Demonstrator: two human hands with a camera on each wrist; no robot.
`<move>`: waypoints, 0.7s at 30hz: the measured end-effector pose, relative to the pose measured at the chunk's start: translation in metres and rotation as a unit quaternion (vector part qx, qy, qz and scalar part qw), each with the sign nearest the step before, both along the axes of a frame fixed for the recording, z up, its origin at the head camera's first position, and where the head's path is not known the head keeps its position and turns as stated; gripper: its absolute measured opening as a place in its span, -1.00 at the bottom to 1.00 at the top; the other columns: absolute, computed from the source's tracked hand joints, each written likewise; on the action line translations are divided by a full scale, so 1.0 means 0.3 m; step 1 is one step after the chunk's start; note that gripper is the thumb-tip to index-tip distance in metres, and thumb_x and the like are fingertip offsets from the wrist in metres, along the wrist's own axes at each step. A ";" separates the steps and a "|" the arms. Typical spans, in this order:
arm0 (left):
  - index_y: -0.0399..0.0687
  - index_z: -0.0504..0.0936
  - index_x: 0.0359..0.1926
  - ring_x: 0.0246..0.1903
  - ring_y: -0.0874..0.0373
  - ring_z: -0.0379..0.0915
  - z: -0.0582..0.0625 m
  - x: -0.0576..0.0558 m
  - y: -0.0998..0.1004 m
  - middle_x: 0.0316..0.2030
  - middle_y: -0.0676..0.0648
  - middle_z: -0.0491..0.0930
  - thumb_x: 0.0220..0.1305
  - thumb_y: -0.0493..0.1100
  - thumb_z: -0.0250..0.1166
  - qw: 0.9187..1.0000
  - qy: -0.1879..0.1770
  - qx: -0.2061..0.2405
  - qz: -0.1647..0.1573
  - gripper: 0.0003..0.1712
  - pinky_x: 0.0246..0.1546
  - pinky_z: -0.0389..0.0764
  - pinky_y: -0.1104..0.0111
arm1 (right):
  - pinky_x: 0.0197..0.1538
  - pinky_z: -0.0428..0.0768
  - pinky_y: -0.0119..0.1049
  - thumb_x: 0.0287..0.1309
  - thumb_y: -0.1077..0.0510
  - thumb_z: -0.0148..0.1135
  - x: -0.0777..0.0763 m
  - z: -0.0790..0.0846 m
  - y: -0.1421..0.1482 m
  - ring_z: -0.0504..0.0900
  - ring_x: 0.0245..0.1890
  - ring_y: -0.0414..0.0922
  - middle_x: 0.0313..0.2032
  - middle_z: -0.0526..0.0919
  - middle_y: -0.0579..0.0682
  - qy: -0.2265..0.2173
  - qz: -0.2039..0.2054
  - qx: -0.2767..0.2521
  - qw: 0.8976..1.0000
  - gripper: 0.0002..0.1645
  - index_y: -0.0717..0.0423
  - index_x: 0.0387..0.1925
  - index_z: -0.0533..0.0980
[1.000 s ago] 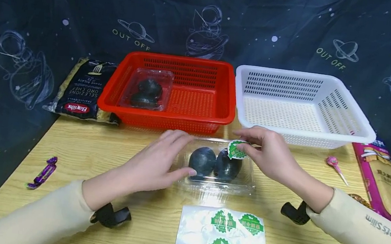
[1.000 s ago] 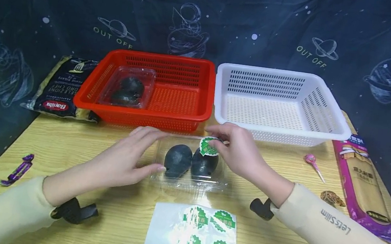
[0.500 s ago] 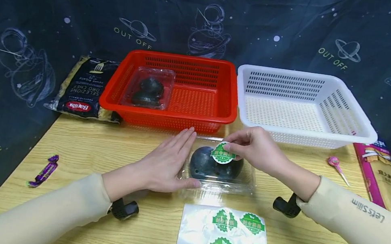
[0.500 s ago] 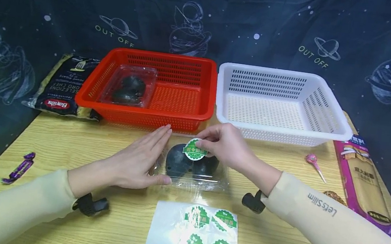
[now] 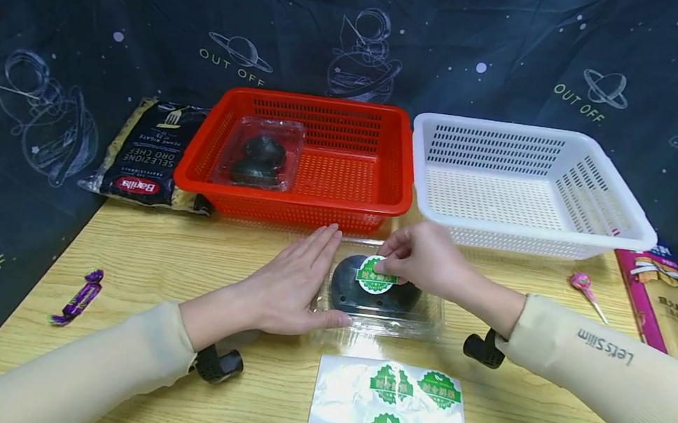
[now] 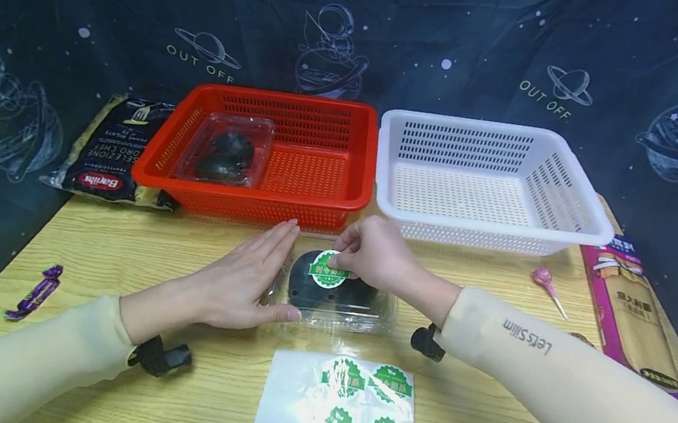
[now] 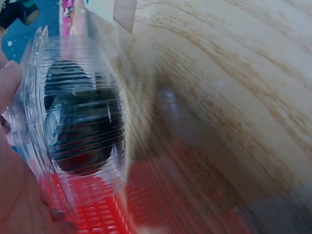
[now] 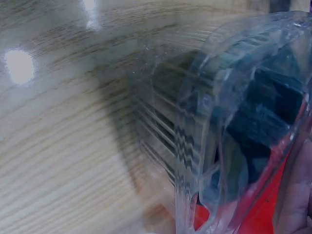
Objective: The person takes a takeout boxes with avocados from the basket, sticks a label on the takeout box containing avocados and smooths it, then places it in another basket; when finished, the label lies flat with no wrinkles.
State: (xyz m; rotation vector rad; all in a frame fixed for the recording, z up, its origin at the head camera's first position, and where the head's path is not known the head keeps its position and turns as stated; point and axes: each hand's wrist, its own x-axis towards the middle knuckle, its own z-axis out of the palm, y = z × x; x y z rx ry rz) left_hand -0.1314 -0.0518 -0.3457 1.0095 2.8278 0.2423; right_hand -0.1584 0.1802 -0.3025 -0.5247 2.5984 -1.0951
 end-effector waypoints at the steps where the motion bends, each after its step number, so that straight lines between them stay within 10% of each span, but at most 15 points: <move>1: -0.24 -0.28 0.48 0.47 -0.01 -0.44 0.000 0.000 0.000 0.49 -0.18 -0.33 0.07 0.65 -0.17 1.000 -0.001 0.000 0.000 0.32 0.41 -0.11 0.08 | -0.46 0.64 -0.34 0.00 0.25 0.42 0.000 0.000 -0.002 0.64 -0.62 -0.17 -0.52 0.69 -0.01 0.005 -0.001 0.006 1.000 -0.85 0.25 -0.37 0.64; 21: -0.25 -0.27 0.48 0.46 -0.01 -0.48 0.004 -0.002 -0.002 0.49 -0.16 -0.37 0.02 0.69 -0.24 1.000 -0.016 -0.008 -0.003 0.35 0.41 -0.15 0.09 | -0.45 0.59 -0.37 -0.11 0.18 0.52 0.000 0.000 -0.042 0.62 -0.48 -0.19 -0.49 0.67 -0.07 0.038 -0.011 0.079 0.996 -0.79 0.14 -0.39 0.64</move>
